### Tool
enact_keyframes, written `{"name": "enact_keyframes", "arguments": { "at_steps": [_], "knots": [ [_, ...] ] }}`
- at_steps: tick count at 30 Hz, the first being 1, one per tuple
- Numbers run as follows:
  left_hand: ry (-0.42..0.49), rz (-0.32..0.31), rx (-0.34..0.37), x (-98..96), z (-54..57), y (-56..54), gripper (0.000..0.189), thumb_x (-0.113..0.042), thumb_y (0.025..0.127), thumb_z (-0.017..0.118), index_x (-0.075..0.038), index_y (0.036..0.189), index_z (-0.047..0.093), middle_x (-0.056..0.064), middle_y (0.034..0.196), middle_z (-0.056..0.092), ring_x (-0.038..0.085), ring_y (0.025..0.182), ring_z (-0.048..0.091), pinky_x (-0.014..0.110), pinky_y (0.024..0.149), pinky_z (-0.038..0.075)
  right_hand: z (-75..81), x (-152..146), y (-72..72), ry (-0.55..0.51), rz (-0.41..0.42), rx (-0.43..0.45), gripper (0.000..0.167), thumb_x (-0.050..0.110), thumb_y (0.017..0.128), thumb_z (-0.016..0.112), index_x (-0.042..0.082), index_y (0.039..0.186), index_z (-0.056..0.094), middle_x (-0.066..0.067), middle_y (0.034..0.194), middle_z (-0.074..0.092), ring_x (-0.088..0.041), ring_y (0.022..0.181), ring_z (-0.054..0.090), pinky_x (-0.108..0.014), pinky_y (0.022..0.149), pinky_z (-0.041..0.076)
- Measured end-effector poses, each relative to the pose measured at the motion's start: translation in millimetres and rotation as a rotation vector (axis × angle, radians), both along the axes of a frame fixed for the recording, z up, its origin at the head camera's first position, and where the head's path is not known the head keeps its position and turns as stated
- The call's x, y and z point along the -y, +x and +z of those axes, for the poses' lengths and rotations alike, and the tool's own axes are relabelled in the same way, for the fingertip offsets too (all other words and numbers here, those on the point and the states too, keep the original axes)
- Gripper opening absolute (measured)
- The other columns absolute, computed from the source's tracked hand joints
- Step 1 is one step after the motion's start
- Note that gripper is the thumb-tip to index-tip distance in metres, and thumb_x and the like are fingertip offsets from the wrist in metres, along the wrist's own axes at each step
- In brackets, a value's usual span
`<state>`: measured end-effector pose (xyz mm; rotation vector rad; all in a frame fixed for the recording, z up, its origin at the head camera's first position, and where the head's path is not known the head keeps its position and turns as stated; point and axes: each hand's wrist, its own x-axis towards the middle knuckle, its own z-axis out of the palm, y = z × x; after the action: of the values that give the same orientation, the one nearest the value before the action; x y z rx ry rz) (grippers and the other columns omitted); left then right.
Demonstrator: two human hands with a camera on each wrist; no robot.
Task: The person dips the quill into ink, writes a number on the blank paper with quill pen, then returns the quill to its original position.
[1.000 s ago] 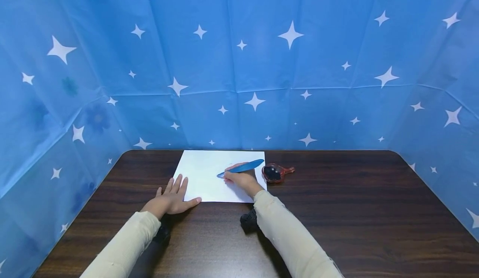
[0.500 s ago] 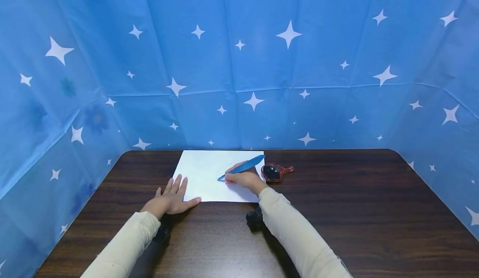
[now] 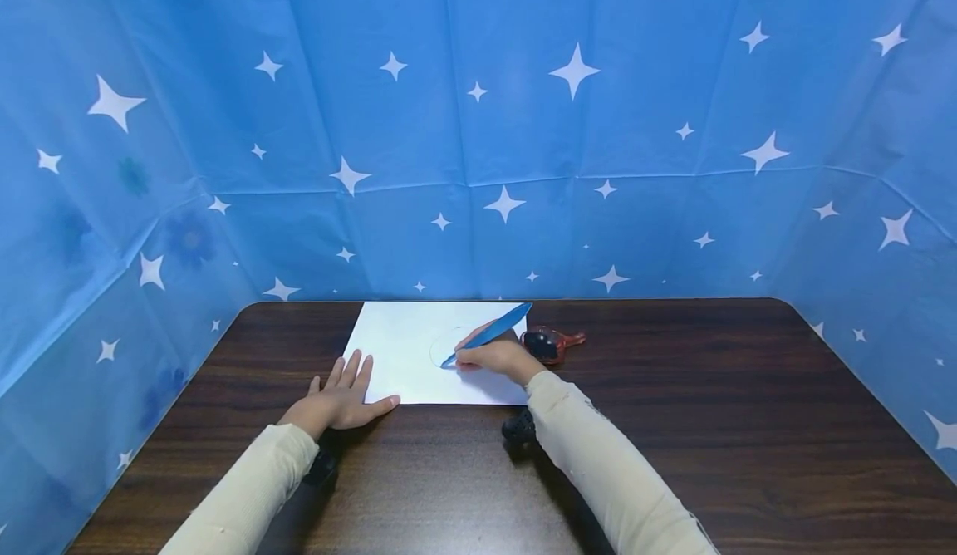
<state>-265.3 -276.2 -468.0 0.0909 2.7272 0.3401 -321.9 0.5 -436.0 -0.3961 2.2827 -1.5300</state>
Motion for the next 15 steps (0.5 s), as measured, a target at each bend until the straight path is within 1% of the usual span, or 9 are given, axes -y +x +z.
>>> {"name": "enact_keyframes", "arguments": {
  "at_steps": [5,9,13,15],
  "knots": [
    [0.004,-0.004,0.018,-0.8,0.8,-0.3,0.121,-0.092,0.073,0.025,-0.007,0.154,-0.004,0.017,0.159,-0.016,0.038,0.145,-0.014,0.068,0.107,-0.007,4.1,-4.4,0.6,0.014,-0.023,0.022,0.016,0.01,0.089,0.067,-0.002,0.1,0.071,-0.011,0.087,0.073,-0.015,0.079,0.07,-0.031,0.078,0.056],
    [0.014,-0.008,0.017,-0.3,3.8,0.3,0.116,-0.087,0.078,0.028,-0.006,0.154,-0.004,0.018,0.158,-0.016,0.039,0.144,-0.015,0.069,0.107,-0.007,6.0,-6.2,-0.4,0.015,-0.028,0.018,0.015,0.008,0.088,0.068,-0.002,0.099,0.071,-0.012,0.086,0.073,-0.016,0.078,0.071,-0.033,0.077,0.057],
    [0.022,-0.013,0.011,-0.4,5.5,1.9,0.117,-0.088,0.077,0.028,-0.005,0.154,-0.003,0.019,0.158,-0.015,0.041,0.144,-0.014,0.07,0.106,-0.007,5.5,-8.4,-2.0,0.036,-0.024,0.006,0.014,0.008,0.088,0.068,-0.001,0.098,0.07,-0.009,0.084,0.073,-0.015,0.075,0.07,-0.033,0.076,0.057],
    [0.021,-0.012,0.008,-0.2,4.2,1.6,0.119,-0.089,0.076,0.027,-0.005,0.154,-0.003,0.019,0.158,-0.015,0.041,0.144,-0.013,0.069,0.106,-0.008,5.0,-10.2,-2.4,0.035,-0.027,0.008,0.014,0.007,0.088,0.068,-0.001,0.098,0.071,-0.009,0.083,0.073,-0.014,0.074,0.069,-0.033,0.075,0.057]
  ]
}}
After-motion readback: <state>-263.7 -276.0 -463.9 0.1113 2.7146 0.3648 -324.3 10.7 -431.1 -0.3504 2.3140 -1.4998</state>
